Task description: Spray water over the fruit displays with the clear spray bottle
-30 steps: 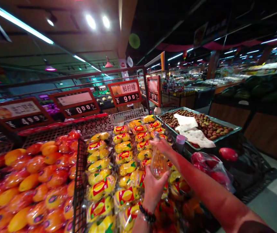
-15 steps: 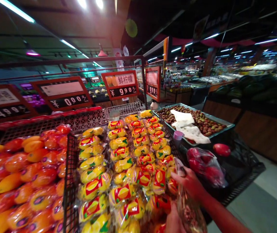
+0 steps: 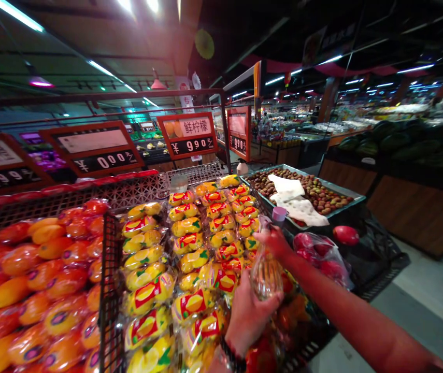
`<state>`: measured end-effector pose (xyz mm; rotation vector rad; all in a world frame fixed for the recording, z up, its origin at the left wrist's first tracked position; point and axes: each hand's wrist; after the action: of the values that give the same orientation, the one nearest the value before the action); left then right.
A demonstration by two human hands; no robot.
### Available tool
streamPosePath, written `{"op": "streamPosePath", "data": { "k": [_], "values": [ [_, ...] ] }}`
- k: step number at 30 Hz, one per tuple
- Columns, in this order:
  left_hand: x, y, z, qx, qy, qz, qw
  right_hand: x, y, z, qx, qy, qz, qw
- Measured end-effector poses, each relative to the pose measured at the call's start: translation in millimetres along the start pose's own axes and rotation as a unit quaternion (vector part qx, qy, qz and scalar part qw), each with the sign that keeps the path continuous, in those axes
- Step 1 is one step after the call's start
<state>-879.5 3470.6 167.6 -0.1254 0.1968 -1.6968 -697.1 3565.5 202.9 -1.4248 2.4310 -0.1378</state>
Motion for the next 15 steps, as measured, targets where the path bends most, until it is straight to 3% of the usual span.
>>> {"op": "streamPosePath", "data": {
  "k": [4,7,11,15],
  "values": [
    [-41.7,-31.5,24.0,-0.077,0.046,0.072,0.993,-55.5,60.2,-39.1,-0.004,-0.003,0.011,1.000],
    [-53.3,-52.2,27.4,-0.110,0.043,0.122,0.986,-69.7,103.3,-65.5,-0.016,-0.002,-0.007,1.000],
    [-39.7,-72.0,20.8,-0.129,0.028,0.164,0.978,-52.4,136.2,-78.8,-0.041,-0.013,-0.062,0.997],
    [-3.0,-82.0,4.9,-0.140,-0.002,0.157,0.978,-4.1,138.8,-67.3,-0.045,-0.007,-0.090,0.995]
  ]
}}
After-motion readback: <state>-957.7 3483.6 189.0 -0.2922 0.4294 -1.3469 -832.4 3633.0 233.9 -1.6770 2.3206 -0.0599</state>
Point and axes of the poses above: each hand's wrist, its own x-axis away from the middle knuckle, its own y-axis out of the palm, z = x × y, and after that the axes turned 9 degrees about z, right-handed
